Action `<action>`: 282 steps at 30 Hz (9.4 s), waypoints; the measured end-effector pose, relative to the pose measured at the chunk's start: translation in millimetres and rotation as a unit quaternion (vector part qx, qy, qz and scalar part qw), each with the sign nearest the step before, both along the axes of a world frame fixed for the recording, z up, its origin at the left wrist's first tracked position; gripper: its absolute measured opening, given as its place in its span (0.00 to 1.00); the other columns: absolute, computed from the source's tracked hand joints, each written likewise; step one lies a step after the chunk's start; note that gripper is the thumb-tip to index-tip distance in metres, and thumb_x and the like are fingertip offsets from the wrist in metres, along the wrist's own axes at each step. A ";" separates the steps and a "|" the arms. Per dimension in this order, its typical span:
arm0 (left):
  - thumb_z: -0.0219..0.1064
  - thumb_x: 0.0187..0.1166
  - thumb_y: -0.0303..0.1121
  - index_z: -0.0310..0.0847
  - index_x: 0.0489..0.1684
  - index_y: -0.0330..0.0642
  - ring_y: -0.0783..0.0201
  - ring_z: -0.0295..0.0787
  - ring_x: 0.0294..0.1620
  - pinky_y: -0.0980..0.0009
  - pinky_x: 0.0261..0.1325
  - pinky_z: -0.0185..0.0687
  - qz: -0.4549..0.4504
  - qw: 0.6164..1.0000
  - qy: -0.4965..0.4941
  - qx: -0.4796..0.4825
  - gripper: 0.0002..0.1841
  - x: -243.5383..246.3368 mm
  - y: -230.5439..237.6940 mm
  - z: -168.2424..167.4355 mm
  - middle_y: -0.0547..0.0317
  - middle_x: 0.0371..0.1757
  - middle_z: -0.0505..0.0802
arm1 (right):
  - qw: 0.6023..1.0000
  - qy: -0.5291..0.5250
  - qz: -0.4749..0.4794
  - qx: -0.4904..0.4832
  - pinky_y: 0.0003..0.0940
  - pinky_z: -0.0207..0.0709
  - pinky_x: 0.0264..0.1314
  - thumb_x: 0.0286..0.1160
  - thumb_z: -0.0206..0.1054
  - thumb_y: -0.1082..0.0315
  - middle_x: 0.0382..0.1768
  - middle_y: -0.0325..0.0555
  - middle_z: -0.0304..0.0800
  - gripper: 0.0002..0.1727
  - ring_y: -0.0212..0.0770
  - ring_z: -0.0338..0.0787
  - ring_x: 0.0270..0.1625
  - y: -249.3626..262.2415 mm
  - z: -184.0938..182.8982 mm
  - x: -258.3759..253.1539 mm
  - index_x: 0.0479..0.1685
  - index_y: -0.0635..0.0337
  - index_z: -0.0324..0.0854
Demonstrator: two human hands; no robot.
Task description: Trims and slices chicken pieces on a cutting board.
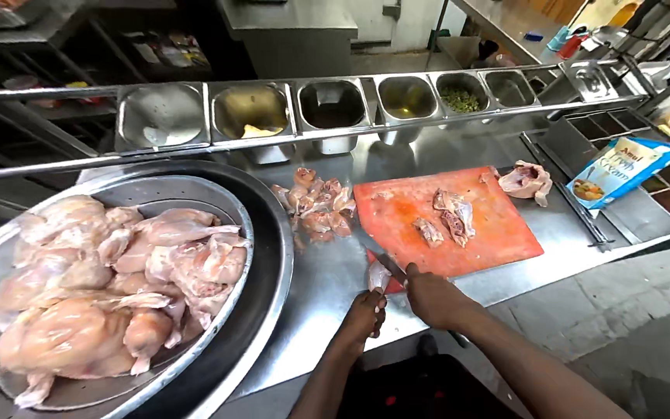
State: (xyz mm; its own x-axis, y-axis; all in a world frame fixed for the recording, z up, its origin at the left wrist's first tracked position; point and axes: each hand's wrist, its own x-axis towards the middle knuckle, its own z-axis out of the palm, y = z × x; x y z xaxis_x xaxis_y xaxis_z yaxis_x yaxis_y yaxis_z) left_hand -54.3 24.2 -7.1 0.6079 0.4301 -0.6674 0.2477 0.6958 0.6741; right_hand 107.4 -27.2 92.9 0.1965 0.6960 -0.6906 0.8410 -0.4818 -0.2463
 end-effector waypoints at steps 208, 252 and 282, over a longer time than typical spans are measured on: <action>0.72 0.81 0.50 0.82 0.20 0.39 0.68 0.71 0.16 0.70 0.25 0.69 -0.451 0.759 0.252 0.397 0.24 87.2 122.5 96.2 0.60 0.16 0.79 | 0.986 0.063 -0.096 0.120 0.54 0.84 0.47 0.90 0.50 0.57 0.36 0.51 0.87 0.18 0.55 0.92 0.44 -108.5 -37.8 66.0 0.71 0.51 0.67; 0.66 0.87 0.42 0.91 0.33 0.42 0.69 0.75 0.22 0.69 0.31 0.73 -0.394 0.801 0.229 0.387 0.16 42.3 120.9 85.7 0.62 0.23 0.85 | 0.958 0.010 -0.238 0.162 0.56 0.85 0.34 0.90 0.55 0.61 0.34 0.60 0.87 0.21 0.55 0.90 0.27 -86.8 -52.7 251.4 0.76 0.60 0.68; 0.63 0.89 0.39 0.82 0.46 0.34 0.66 0.80 0.18 0.72 0.22 0.77 0.070 0.947 0.120 0.288 0.14 69.7 61.3 8.5 0.55 0.25 0.87 | 0.974 -0.042 -0.067 0.214 0.59 0.85 0.47 0.91 0.47 0.56 0.37 0.54 0.91 0.19 0.60 0.94 0.44 -83.5 -47.5 82.2 0.70 0.51 0.73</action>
